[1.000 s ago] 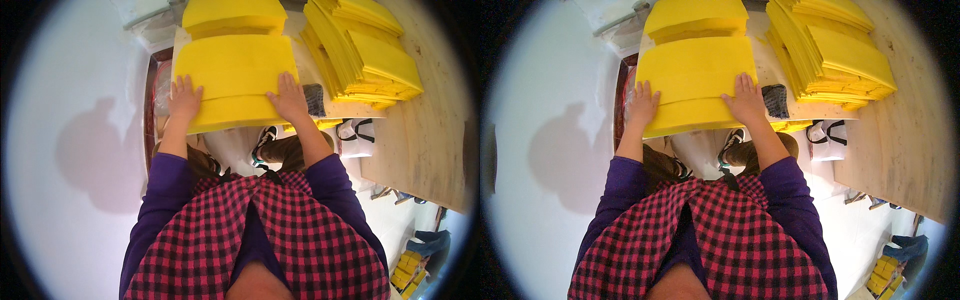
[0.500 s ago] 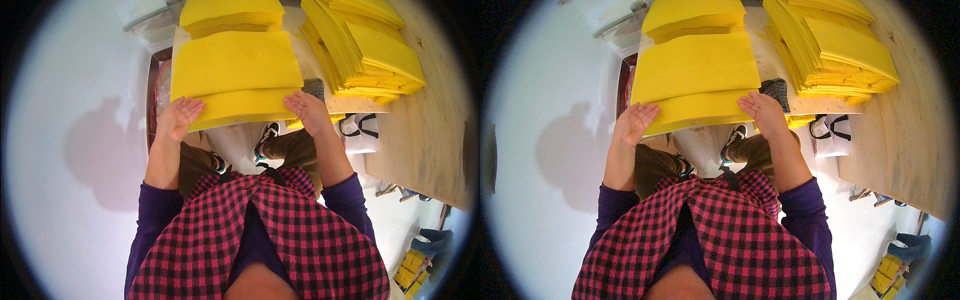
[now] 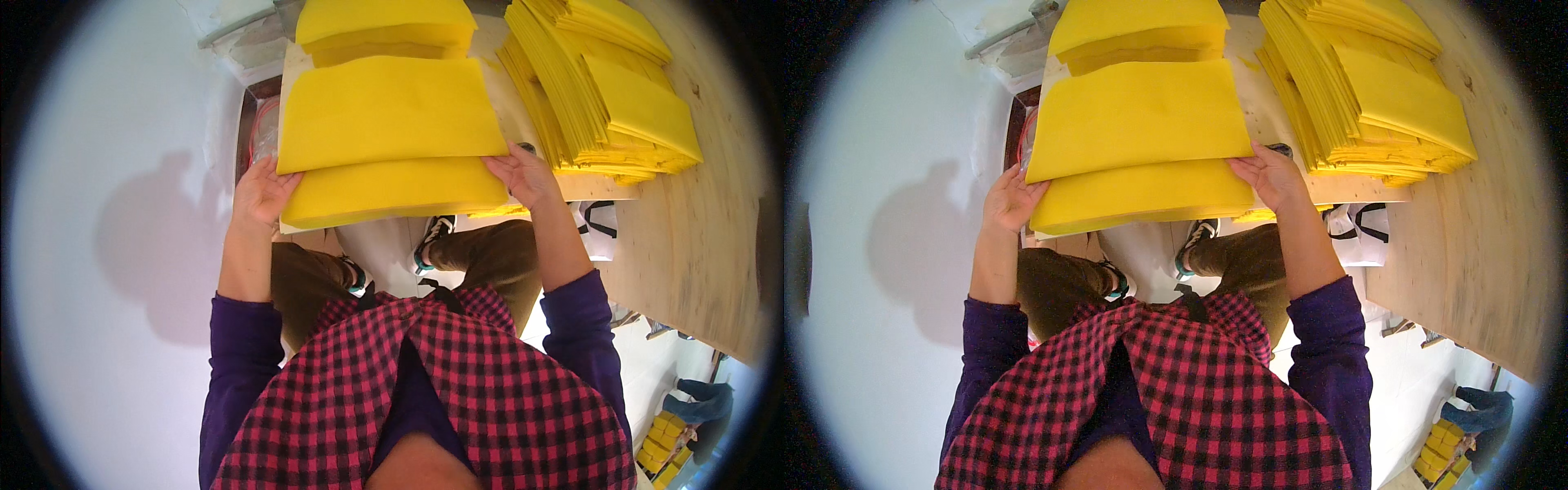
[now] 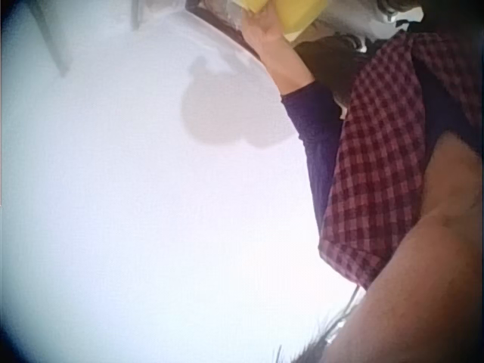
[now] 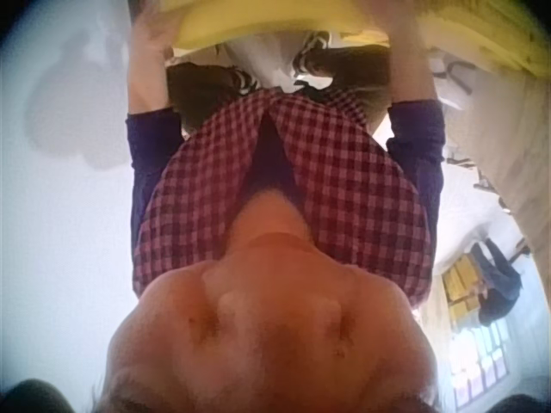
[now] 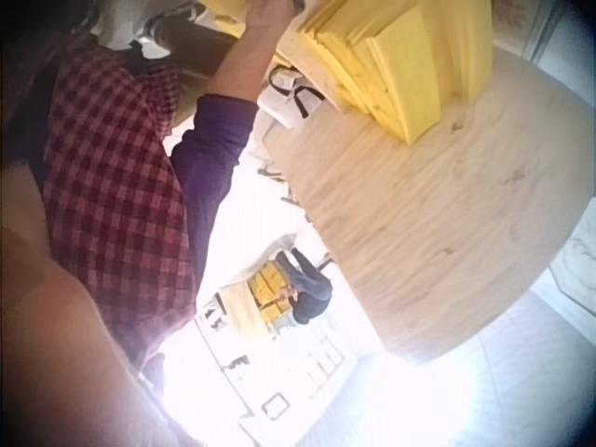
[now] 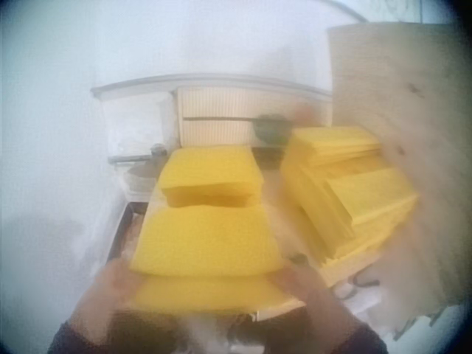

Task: The person folds large yellow foam sheets by hand on a wooden table, aligning edges and pressing creases. They stack the folded sheets and occasionally insert a pink sheet between yellow ones, continuing the folding and stacking process.

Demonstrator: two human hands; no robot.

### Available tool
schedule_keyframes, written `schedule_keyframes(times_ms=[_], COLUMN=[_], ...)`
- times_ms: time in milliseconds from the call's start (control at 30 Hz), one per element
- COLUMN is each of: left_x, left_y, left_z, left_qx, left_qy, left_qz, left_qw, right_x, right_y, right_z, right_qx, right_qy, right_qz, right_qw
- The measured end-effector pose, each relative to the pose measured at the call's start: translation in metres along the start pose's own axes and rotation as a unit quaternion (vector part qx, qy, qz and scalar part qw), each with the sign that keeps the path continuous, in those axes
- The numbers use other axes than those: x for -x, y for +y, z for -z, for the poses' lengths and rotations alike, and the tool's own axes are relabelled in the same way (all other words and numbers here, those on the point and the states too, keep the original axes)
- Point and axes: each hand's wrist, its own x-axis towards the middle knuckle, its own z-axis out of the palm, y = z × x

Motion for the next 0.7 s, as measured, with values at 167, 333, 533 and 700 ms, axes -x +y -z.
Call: schedule_keyframes(times_ms=[167, 333, 533, 700], left_x=[-0.026, -0.063, -0.101, -0.121], left_y=[0.032, 0.053, 0.059, 0.058], left_z=[0.009, -0.004, -0.039, -0.055], left_qx=[-0.151, -0.225, -0.316, -0.325], left_qy=[-0.041, -0.046, -0.038, -0.066], left_qz=[0.049, 0.048, 0.059, 0.042], left_qw=[0.987, 0.972, 0.946, 0.942], right_x=[-0.030, -0.063, -0.096, -0.128], right_y=[-0.022, -0.047, -0.062, -0.065], right_z=[0.006, -0.009, -0.033, -0.029], right_qx=[0.162, 0.245, 0.190, 0.260], right_qy=[-0.022, -0.040, -0.021, 0.005], right_qz=[-0.005, -0.025, -0.062, -0.010], right_qw=[0.986, 0.968, 0.980, 0.966])
